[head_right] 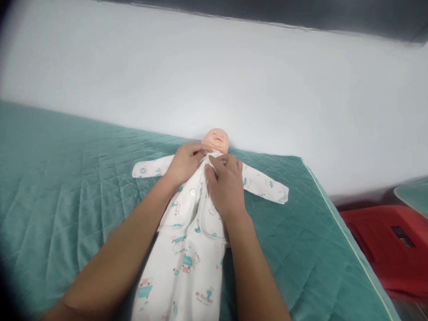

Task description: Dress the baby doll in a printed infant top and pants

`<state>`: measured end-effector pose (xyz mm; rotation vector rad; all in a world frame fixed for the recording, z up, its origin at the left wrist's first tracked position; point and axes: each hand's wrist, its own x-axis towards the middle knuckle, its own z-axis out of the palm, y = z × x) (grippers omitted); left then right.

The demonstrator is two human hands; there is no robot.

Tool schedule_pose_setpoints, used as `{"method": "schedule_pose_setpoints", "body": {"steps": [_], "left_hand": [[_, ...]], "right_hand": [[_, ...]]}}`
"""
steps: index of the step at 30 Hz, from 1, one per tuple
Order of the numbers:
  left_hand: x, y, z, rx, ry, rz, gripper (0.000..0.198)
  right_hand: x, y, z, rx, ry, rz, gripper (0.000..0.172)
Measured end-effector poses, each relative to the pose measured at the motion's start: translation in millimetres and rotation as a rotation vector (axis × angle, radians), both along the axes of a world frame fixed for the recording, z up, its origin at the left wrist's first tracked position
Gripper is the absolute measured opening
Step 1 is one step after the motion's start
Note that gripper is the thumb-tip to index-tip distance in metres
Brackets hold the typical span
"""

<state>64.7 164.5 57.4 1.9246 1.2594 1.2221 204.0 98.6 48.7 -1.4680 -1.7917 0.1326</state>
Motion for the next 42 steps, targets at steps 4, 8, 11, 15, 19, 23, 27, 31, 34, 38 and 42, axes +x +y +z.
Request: {"method": "schedule_pose_setpoints", "body": {"steps": [4, 8, 11, 15, 19, 23, 27, 31, 34, 38, 42], "left_hand": [[0.4, -5.6, 6.6, -0.021, -0.048, -0.014, 0.031], [-5.0, -13.2, 18.2, -0.085, -0.039, -0.049, 0.024], [-13.2, -18.9, 28.1, -0.112, 0.042, -0.126, 0.018], [-24.6, -27.1, 41.4, -0.175, 0.159, -0.18, 0.023], [-33.4, -32.0, 50.1, -0.265, 0.234, -0.284, 0.02], [-37.6, -33.0, 53.0, -0.325, 0.248, -0.374, 0.014], [-36.7, -33.4, 54.6, -0.35, 0.271, -0.397, 0.01], [-36.0, -34.6, 52.5, -0.311, 0.284, -0.401, 0.011], [-37.0, -37.9, 46.0, -0.313, 0.201, -0.397, 0.012], [-36.2, -47.7, 31.3, -0.375, 0.035, -0.331, 0.012], [-31.7, -60.1, 11.3, -0.31, -0.184, -0.257, 0.012]], "right_hand": [[-1.4, -0.8, 4.6, 0.008, 0.114, -0.043, 0.026], [-4.9, -13.3, 20.9, -0.096, 0.052, -0.069, 0.026], [-9.0, -26.6, 35.4, -0.271, -0.082, -0.09, 0.026], [-13.6, -35.2, 46.2, -0.397, -0.195, -0.137, 0.019], [-9.8, -32.8, 49.0, -0.416, -0.144, -0.122, 0.01], [0.2, -29.7, 50.6, -0.475, -0.03, -0.072, 0.012], [-0.1, -29.3, 50.3, -0.47, -0.071, -0.075, 0.01], [-9.1, -31.3, 46.9, -0.435, -0.201, -0.117, 0.007], [-10.8, -31.9, 41.6, -0.425, -0.197, -0.127, 0.008], [-5.4, -32.8, 31.4, -0.376, -0.06, -0.06, 0.015], [0.2, -38.0, 17.4, -0.335, 0.136, 0.038, 0.026]]}}
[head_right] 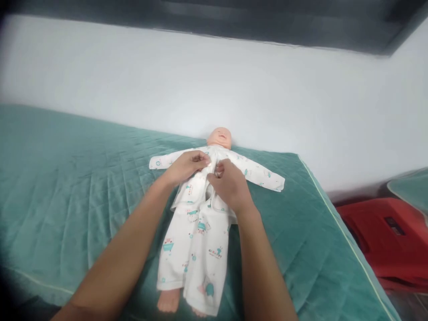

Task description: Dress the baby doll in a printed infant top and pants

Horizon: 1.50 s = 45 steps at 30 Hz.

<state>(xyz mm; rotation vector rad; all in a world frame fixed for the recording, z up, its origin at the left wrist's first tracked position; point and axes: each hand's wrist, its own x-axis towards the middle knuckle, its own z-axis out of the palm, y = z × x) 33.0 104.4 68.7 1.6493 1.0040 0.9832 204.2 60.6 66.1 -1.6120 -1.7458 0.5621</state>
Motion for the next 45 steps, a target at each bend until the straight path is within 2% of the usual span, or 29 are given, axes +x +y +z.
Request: {"method": "schedule_pose_setpoints", "body": {"steps": [4, 8, 14, 22, 28, 32, 37, 40, 42, 45], "left_hand": [[4.7, -6.4, -16.0, 0.05, -0.067, 0.066, 0.014], [7.8, -4.7, -21.0, 0.069, -0.069, 0.084, 0.014], [7.6, -0.6, -12.8, 0.069, -0.019, 0.066, 0.01], [9.7, -3.4, 6.3, 0.047, -0.064, 0.047, 0.013], [24.5, -5.3, 2.2, 0.046, -0.108, 0.074, 0.014], [23.7, -3.7, -2.0, 0.038, -0.111, 0.072, 0.016], [16.1, -4.1, -0.7, 0.01, -0.052, 0.06, 0.014], [15.4, -3.5, -1.5, 0.022, -0.022, 0.072, 0.01], [15.9, -3.1, -3.0, 0.044, -0.01, 0.079, 0.009], [14.9, -2.8, -5.1, 0.06, -0.003, 0.074, 0.01]], "right_hand": [[1.9, -3.5, -11.8, 0.042, 0.194, -0.018, 0.024], [-1.7, -0.9, -15.8, 0.088, 0.21, -0.084, 0.02], [-5.9, 1.2, -13.1, 0.11, 0.169, -0.148, 0.016], [6.4, 2.5, -10.4, -0.022, 0.578, -0.115, 0.022], [1.3, 1.7, -16.1, 0.003, 0.768, -0.113, 0.022], [-0.6, 0.1, -17.6, 0.015, 0.714, -0.112, 0.024], [-7.8, -1.8, -14.4, 0.074, 0.378, -0.214, 0.02], [-11.1, -0.2, -15.1, 0.153, 0.231, -0.217, 0.02], [-10.5, 2.3, -16.1, 0.171, 0.212, -0.214, 0.018], [-6.8, 6.2, -16.1, 0.134, 0.304, -0.201, 0.015]]}}
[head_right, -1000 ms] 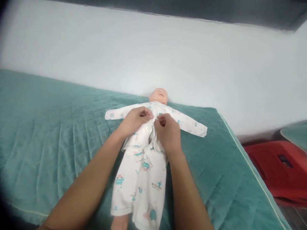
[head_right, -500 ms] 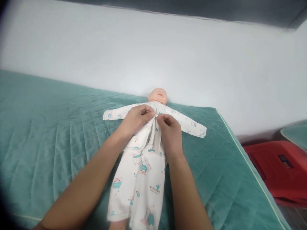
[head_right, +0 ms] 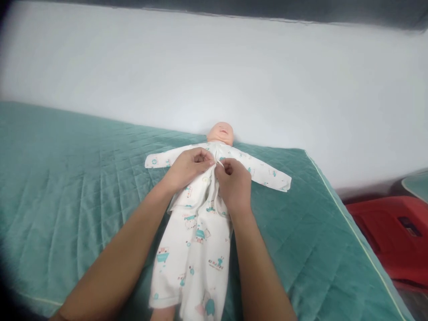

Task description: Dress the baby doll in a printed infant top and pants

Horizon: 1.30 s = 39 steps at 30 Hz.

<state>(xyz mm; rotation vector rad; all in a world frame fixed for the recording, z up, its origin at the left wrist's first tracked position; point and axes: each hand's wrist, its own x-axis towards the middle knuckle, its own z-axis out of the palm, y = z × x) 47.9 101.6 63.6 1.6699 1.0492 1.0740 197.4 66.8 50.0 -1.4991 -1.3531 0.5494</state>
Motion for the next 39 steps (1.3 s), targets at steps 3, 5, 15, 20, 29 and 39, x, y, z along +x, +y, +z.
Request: {"method": "schedule_pose_setpoints", "body": {"steps": [3, 5, 15, 20, 29, 39], "left_hand": [[-2.9, 0.6, -1.0, -0.017, -0.009, -0.022, 0.01], [-4.5, 1.2, -0.9, -0.015, -0.018, -0.03, 0.011], [-6.7, 4.3, -2.1, -0.095, -0.156, -0.072, 0.013], [-5.5, 4.2, -2.5, -0.131, -0.214, -0.066, 0.014], [-1.7, 5.0, -6.2, -0.14, -0.271, -0.066, 0.025], [2.8, 0.6, -4.3, -0.035, -0.095, 0.013, 0.014]], "right_hand": [[3.9, 2.4, 2.3, -0.04, 0.179, 0.045, 0.015], [5.2, 3.0, 4.1, -0.049, 0.287, 0.076, 0.017], [-2.7, -4.0, 2.9, -0.011, 0.259, 0.077, 0.022], [-0.9, -3.1, 3.2, -0.056, 0.235, 0.146, 0.027], [-1.3, -3.0, 6.1, -0.095, 0.118, 0.222, 0.032], [-10.8, -9.0, 7.4, 0.013, -0.125, 0.121, 0.035]]}}
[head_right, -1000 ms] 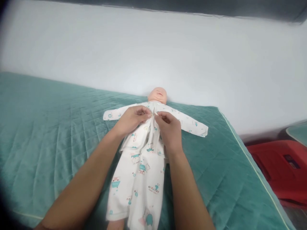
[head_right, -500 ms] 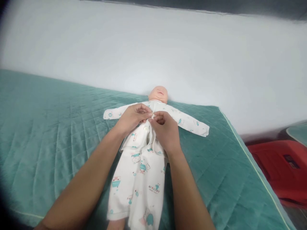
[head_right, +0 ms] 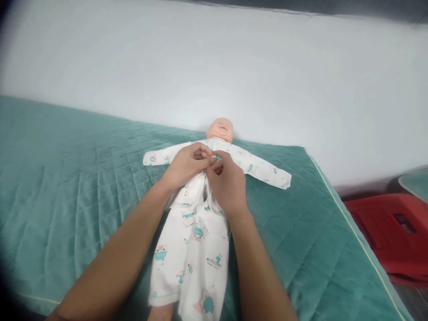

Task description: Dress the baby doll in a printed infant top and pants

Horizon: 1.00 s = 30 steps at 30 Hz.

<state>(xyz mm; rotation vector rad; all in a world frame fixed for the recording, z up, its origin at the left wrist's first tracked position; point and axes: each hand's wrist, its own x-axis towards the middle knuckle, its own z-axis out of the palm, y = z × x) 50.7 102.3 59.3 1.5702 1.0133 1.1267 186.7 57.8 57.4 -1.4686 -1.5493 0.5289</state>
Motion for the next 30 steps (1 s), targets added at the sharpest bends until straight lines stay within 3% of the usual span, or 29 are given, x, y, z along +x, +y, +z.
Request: {"method": "schedule_pose_setpoints", "body": {"steps": [5, 11, 19, 21, 25, 27, 30], "left_hand": [[-7.5, -1.3, 3.3, -0.063, -0.077, -0.091, 0.012], [-13.6, -4.5, 8.8, -0.057, 0.045, -0.047, 0.01], [-28.4, -8.4, 21.3, -0.1, 0.139, -0.165, 0.012], [-34.0, -10.2, 26.8, -0.102, 0.201, -0.212, 0.017], [-39.9, -13.8, 34.7, -0.092, 0.319, -0.313, 0.018], [-39.2, -15.5, 36.2, -0.072, 0.383, -0.333, 0.016], [-34.9, -18.2, 36.7, -0.01, 0.455, -0.299, 0.008]], "right_hand": [[1.9, -0.9, -0.4, -0.016, 0.013, 0.017, 0.035], [4.3, -0.9, -1.7, -0.039, 0.048, 0.036, 0.034], [8.1, -4.1, 3.7, -0.075, 0.012, 0.061, 0.041], [10.2, -8.6, 10.8, -0.102, -0.044, 0.051, 0.039], [12.4, -21.3, 26.8, -0.206, -0.332, 0.013, 0.015], [12.3, -26.2, 31.6, -0.246, -0.444, 0.016, 0.023], [13.7, -28.5, 33.2, -0.247, -0.444, 0.068, 0.033]]}}
